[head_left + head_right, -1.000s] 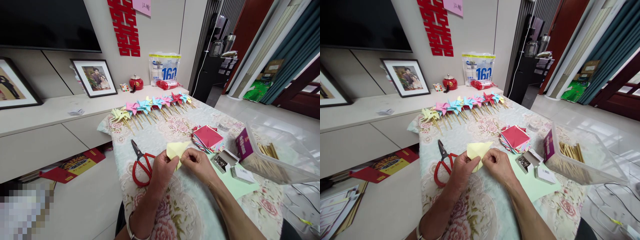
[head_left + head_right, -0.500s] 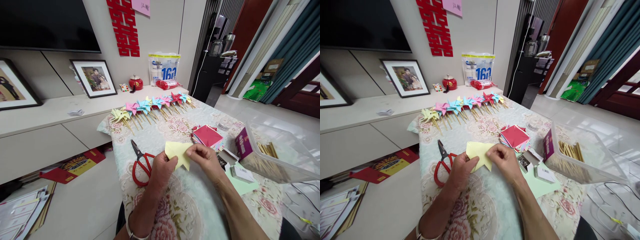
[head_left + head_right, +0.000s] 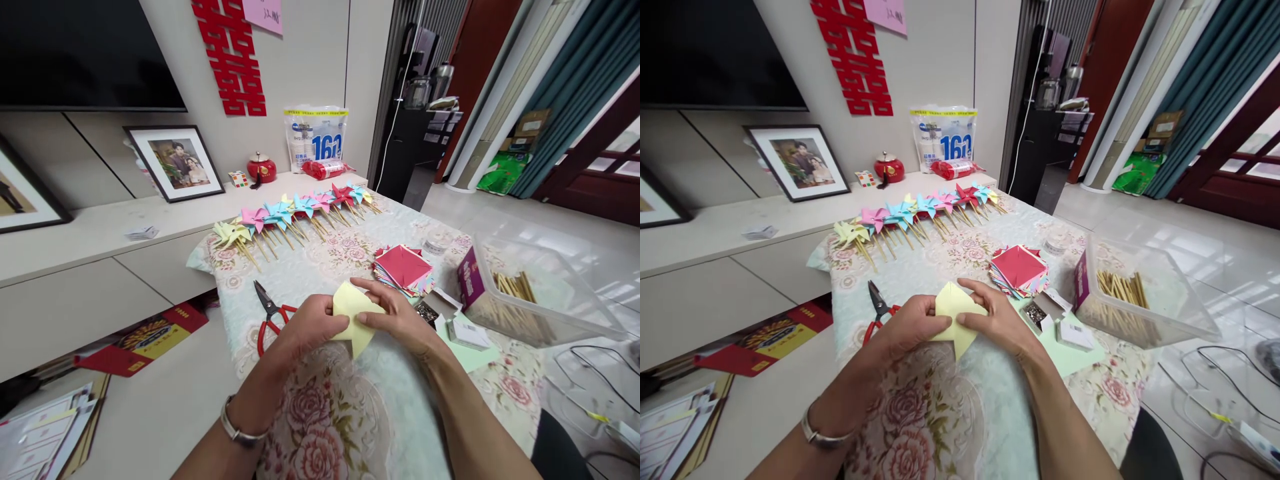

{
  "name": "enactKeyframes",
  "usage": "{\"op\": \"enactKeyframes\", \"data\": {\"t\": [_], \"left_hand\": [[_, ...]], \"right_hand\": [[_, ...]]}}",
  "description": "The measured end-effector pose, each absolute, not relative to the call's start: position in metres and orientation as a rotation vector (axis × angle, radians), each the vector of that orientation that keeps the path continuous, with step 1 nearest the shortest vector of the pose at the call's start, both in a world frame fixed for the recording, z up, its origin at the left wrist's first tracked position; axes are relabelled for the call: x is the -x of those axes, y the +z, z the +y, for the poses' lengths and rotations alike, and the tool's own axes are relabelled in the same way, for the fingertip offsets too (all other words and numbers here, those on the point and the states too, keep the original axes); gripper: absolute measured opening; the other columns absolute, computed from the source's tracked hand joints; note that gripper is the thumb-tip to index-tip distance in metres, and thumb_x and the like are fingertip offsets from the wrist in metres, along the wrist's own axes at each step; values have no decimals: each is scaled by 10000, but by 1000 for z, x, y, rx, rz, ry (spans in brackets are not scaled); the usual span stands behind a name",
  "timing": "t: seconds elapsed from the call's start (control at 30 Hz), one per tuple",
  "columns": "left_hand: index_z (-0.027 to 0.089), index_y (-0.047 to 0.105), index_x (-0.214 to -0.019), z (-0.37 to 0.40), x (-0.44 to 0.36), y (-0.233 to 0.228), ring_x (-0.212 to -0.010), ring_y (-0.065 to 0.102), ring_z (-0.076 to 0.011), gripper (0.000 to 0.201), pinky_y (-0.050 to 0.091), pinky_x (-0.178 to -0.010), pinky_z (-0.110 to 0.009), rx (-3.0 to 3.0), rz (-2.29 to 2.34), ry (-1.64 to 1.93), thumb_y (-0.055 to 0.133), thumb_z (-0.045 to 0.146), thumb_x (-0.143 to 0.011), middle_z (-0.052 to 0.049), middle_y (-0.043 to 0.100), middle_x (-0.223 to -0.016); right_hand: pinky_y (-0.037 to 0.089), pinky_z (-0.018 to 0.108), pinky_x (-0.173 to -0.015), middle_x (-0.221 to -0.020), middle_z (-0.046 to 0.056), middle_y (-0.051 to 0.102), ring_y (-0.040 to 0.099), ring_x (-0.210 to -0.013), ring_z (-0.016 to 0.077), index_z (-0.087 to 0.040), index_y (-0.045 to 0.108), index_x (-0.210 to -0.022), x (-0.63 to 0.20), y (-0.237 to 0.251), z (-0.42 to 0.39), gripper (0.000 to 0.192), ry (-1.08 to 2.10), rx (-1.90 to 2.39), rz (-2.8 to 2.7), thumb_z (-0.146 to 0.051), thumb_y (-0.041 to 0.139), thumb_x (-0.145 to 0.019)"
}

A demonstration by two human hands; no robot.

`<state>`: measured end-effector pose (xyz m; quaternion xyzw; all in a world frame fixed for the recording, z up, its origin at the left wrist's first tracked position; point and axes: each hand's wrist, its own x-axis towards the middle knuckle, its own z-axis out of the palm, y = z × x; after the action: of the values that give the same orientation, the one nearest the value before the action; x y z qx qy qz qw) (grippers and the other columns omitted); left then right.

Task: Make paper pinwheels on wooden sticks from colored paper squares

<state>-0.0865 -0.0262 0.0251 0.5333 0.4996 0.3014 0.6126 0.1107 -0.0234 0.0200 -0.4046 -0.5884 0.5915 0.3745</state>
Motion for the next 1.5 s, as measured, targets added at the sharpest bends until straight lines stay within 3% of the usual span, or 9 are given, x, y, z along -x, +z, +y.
{"op": "enactKeyframes", "data": {"t": [0.27,0.67,0.9,1.13,1.3,1.4,1.5], "left_hand": [[156,749,-654,-13,83,32,-471,470,-137,162,247,-428,-223,-1456,1203,575,611,186,-575,-10,629,-559],[175,691,-535,-8,76,44,-439,422,-138,87,234,-430,-251,-1632,1326,451,606,162,-529,16,539,-466],[167,734,-668,1,81,40,-498,495,-134,79,315,-478,-237,-1526,1147,540,694,210,-615,-7,625,-582],[157,752,-926,-15,77,44,-775,654,-166,387,474,-644,-232,-1028,1000,1014,714,508,-766,-88,740,-920],[113,700,-1106,-32,45,29,-813,714,-227,536,533,-746,-307,-784,819,1086,834,366,-653,-104,773,-921],[104,708,-1054,-34,31,18,-819,733,-246,500,547,-812,-337,-710,859,1200,850,264,-602,-98,788,-889],[101,724,-987,-33,27,10,-764,737,-244,399,558,-773,-330,-703,915,1251,811,237,-623,-83,791,-823]], "right_hand": [[508,339,-863,-1257,75,669,638,-1054,244,-194,564,-1379,-111,14,-20,691,1371,1105,-1620,-160,715,-705],[501,361,-906,-1267,99,663,623,-1087,269,-139,560,-1395,-106,19,-22,756,1243,1209,-1731,-133,635,-642],[500,294,-721,-1073,66,677,623,-874,207,-116,478,-1448,-107,20,-20,839,1318,1212,-1548,-159,622,-623],[504,274,-665,-996,45,697,634,-797,198,-136,467,-1410,-108,15,-13,850,1370,1101,-1190,-195,684,-591],[498,267,-646,-921,16,706,635,-738,189,-162,514,-1327,-105,16,-13,784,1323,1042,-1013,-199,731,-575],[497,266,-646,-910,12,708,640,-740,192,-169,545,-1289,-103,16,-13,741,1317,1031,-1007,-192,744,-575],[500,271,-664,-930,15,705,641,-770,197,-176,558,-1274,-99,14,-14,714,1306,1034,-1020,-194,746,-585]]}}
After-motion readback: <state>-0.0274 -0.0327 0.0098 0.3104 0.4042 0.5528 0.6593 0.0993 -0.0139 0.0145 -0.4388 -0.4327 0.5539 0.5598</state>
